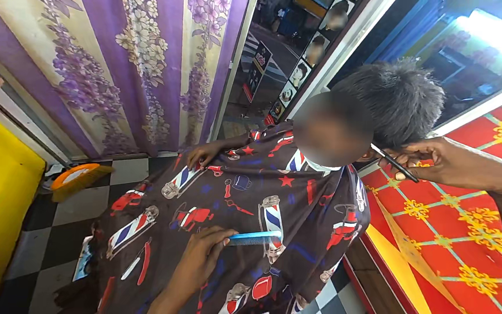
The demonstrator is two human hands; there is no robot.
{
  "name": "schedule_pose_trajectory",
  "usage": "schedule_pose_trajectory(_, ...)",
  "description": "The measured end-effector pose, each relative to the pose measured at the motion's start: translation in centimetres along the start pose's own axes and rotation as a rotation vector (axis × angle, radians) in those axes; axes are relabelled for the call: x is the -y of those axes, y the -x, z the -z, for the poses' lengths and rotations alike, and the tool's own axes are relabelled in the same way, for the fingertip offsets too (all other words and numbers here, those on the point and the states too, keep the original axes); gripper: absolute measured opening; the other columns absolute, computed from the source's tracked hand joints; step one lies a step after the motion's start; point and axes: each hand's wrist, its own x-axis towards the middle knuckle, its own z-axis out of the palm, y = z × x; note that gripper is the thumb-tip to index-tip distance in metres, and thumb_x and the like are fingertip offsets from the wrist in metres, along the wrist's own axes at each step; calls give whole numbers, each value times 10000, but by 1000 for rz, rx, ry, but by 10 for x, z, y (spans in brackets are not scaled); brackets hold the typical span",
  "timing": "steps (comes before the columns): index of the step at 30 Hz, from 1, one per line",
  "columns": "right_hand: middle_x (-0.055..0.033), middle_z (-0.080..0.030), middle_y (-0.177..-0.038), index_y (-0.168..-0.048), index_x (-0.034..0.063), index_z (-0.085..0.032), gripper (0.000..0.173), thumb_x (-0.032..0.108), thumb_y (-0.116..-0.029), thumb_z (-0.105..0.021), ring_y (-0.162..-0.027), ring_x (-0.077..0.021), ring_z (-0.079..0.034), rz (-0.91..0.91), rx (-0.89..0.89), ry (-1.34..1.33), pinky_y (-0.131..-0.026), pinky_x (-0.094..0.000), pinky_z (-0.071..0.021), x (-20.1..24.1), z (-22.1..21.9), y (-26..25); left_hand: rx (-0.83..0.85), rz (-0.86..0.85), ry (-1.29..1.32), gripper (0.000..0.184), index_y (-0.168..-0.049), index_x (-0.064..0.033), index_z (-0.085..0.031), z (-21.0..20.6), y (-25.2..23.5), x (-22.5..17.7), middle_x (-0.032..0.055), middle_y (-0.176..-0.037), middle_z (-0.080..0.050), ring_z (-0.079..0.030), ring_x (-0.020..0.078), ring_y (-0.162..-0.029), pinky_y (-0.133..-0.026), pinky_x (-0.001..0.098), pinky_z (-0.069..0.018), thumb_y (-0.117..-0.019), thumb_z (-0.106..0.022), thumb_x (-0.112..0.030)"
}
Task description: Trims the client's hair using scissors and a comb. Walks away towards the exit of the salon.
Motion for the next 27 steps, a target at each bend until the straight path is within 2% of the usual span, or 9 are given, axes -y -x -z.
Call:
schedule_pose_trajectory(6, 0, -742, -863, -982, 104, -734, 233, 23, -765, -708, -722, -108, -682, 51, 32, 32, -653, -253, -567, -5, 4, -1, -8, -1, -1, 288, -1149, -213, -777, 2, 0, 4, 0, -1046, -744, -700, 201, -950, -844, 527, -535, -1004, -528, -197)
schedule_pose_trajectory(10, 56, -742, -861, -1079, 187, -749, 313, 101, -778, -758, -713, -83, -679, 62, 134, 97, -628, -252, -566, 9, -1, 10, -17, -7, 1, 298, -1150, -209, -777, 3, 2, 9, 6, -1033, -741, -699, 190, -934, -837, 507, -544, -1001, -519, -190)
schedule_pose_trajectory(12, 96, -745, -907, -1133, 271, -749, 348, 217, -791, -783, -754, -56, -685, 44, 194, 130, -660, -245, -577, 13, -7, 18, -39, -11, 6, 289, -1137, -169, -779, 4, 4, 11, 27, -1031, -744, -707, 199, -936, -844, 496, -559, -991, -529, -171)
schedule_pose_trajectory(13, 86, -751, -948, -1160, 278, -744, 363, 225, -803, -786, -792, -64, -696, 14, 234, 106, -697, -251, -590, 17, -9, 22, -48, -6, 6, 284, -1130, -157, -782, 4, 5, 13, 35, -1023, -744, -708, 200, -932, -842, 484, -566, -985, -538, -165)
schedule_pose_trajectory(15, 35, -752, -1037, -1226, 240, -719, 403, 231, -834, -813, -882, -103, -706, -74, 306, 8, -777, -267, -589, 29, -12, 30, -46, 15, 6, 273, -1128, -143, -783, 5, 7, 14, 50, -1028, -743, -709, 210, -939, -844, 477, -570, -981, -554, -154)
schedule_pose_trajectory(18, 6, -746, -1066, -1284, 185, -688, 479, 287, -836, -826, -907, -115, -713, -183, 351, -91, -804, -251, -590, 52, -9, 35, -36, 57, 17, 268, -1124, -133, -785, 4, 10, 12, 62, -1035, -745, -710, 228, -950, -851, 500, -564, -978, -561, -148)
schedule_pose_trajectory(21, -50, -747, -1099, -1290, 115, -686, 482, 190, -834, -823, -928, -171, -731, -258, 322, -166, -820, -277, -612, 64, 2, 35, -10, 86, 42, 270, -1136, -144, -783, 1, 12, 13, 50, -1040, -744, -702, 244, -970, -870, 539, -540, -990, -556, -165)
schedule_pose_trajectory(23, -74, -741, -1114, -1277, 93, -687, 457, 138, -840, -814, -951, -202, -730, -291, 302, -190, -832, -294, -614, 66, 8, 33, -20, 79, 45, 269, -1126, -159, -786, -3, 14, 16, 34, -1034, -747, -705, 220, -963, -865, 509, -553, -990, -554, -179)
schedule_pose_trajectory(27, -101, -749, -1077, -1238, 82, -698, 440, 134, -816, -810, -926, -218, -732, -371, 262, -219, -810, -292, -610, 67, 11, 26, -31, 70, 45, 272, -1111, -165, -791, -9, 17, 21, 31, -1055, -755, -712, 207, -983, -882, 480, -561, -980, -554, -185)
